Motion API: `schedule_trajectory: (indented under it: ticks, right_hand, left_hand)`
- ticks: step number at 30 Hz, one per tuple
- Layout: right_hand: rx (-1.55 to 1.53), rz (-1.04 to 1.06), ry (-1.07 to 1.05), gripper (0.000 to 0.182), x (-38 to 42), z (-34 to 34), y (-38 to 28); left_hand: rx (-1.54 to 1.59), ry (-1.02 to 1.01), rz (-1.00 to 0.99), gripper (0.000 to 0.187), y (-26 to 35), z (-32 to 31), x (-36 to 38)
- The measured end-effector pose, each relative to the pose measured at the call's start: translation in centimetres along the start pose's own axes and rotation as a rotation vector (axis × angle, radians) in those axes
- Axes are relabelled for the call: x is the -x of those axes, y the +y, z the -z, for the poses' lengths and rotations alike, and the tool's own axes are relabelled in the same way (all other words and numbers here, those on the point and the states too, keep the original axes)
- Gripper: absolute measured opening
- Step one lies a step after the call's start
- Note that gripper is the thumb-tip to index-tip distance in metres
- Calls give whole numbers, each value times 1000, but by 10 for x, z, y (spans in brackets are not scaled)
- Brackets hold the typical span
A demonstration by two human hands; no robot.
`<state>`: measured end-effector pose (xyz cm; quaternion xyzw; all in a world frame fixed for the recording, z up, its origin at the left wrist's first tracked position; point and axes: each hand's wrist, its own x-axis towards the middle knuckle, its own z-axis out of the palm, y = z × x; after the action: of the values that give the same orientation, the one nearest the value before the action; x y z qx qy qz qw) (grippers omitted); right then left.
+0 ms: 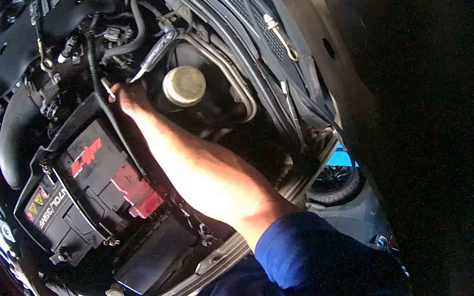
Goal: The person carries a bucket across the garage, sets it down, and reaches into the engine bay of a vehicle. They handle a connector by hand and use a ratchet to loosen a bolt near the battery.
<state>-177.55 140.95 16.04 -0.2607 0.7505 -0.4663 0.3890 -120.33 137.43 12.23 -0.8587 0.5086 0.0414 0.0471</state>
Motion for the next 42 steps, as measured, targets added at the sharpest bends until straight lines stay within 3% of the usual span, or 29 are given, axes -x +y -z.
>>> schedule_trajectory:
  ticks: [3, 5, 8, 10, 13, 14, 15, 16, 19, 20, 22, 23, 26, 33, 39, 42]
  right_hand:
    - [-117, 28, 41, 34, 6, -4, -6]
    - [-69, 47, 75, 37, 8, -6, -10]
    - [161, 163, -73, 51, 19, 2, -24]
    - [338, -3, -255, 84, 7, 12, -17]
    - [417, 74, -297, 76, 10, 13, -17]
    - [432, 91, -238, 73, 10, 11, -18]
    - [429, 64, -337, 76, 8, 18, -20]
    - [492, 111, -249, 72, 5, 14, -16]
    - [-409, -234, -210, 72, 6, 0, -9]
    - [-496, -300, -378, 73, 2, 6, -15]
    - [-541, -319, -206, 67, 7, 1, -8]
    - [-401, -356, -73, 65, 10, 0, -11]
    - [-206, -309, -144, 64, -1, 13, -10]
    - [41, -99, -123, 64, -5, 19, 2]
    - [74, -149, -80, 64, -17, 20, 21]
    - [264, 127, -111, 64, -8, 19, 17]
  left_hand:
    - [-162, 29, 104, 94, 5, 0, 9]
    - [-88, 52, 99, 94, 29, 10, 28]
    - [-45, 61, 119, 95, 43, 19, 38]
    - [-22, 66, 133, 95, 45, 20, 35]
    - [8, 39, 122, 94, 35, 14, 28]
    - [-28, 42, 103, 82, 49, 32, 42]
    - [-41, 43, 98, 82, 54, 35, 46]
    - [-39, 43, 97, 83, 54, 34, 46]
    - [-28, 38, 89, 84, 52, 32, 43]
    - [-23, 43, 88, 85, 51, 32, 42]
    - [-23, 45, 86, 86, 49, 33, 41]
    - [-22, 42, 84, 86, 49, 32, 42]
    - [-22, 47, 84, 88, 47, 30, 40]
    - [6, 40, 79, 92, 44, 30, 37]
    - [21, 31, 69, 90, 40, 25, 32]
    - [29, 35, 66, 90, 43, 30, 36]
